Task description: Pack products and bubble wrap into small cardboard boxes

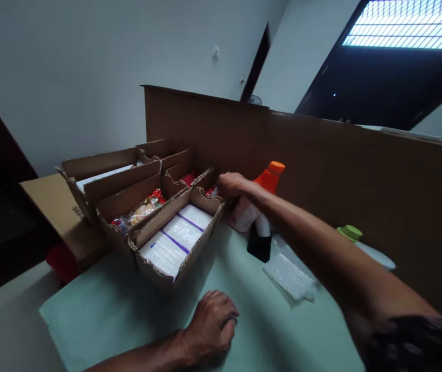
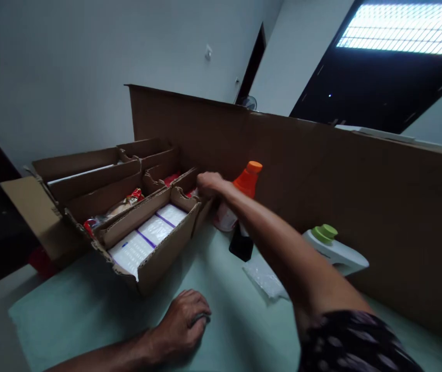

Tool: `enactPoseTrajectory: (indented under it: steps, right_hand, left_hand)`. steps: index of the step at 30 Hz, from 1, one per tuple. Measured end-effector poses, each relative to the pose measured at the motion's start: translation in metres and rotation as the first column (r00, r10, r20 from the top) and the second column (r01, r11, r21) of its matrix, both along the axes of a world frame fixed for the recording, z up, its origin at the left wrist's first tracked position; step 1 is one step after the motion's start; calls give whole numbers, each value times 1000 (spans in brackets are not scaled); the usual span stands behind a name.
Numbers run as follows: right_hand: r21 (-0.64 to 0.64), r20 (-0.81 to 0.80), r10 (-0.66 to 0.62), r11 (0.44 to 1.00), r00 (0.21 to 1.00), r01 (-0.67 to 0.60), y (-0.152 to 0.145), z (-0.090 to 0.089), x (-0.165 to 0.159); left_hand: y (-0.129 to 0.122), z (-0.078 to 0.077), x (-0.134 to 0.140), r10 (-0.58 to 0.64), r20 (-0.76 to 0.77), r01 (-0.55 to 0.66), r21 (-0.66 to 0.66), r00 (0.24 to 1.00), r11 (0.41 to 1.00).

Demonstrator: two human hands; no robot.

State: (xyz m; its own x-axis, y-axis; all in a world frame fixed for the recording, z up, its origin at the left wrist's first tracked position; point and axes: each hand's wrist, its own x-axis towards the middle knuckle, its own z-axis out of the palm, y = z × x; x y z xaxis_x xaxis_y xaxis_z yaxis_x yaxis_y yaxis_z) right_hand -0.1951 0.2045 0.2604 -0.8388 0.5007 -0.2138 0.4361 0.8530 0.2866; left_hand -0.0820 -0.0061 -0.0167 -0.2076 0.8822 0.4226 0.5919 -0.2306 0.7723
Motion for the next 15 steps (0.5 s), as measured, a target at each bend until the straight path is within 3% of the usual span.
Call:
enactPoseTrajectory:
  steps: [5, 8, 10, 11, 13, 15]
  right_hand:
    - [47, -155, -77, 995, 985, 85, 36, 90, 86]
    - [68, -120, -246, 964, 962, 255, 64, 115, 128]
    - [84, -179, -228, 966, 957, 246, 61, 115, 128]
    - [77, -219, -153, 982, 964, 173, 51, 111, 118]
    - [22, -275, 67, 998, 959, -63, 12, 95, 82]
    - [-21, -209, 269, 960, 940, -279, -39, 72, 32]
  left_hand:
    - [0, 10, -2, -11, -31, 7, -123, 999, 992]
    - [0, 16, -3, -23, -37, 16, -171, 999, 985]
    - [1, 16, -2, -28, -43, 19, -183, 999, 983]
    - [1, 15, -2, -30, -46, 21, -181, 999, 983]
    - [3, 10, 0, -19, -47, 11, -161, 999, 987]
    - [5, 5, 1, 0, -47, -7, -141, 999, 990]
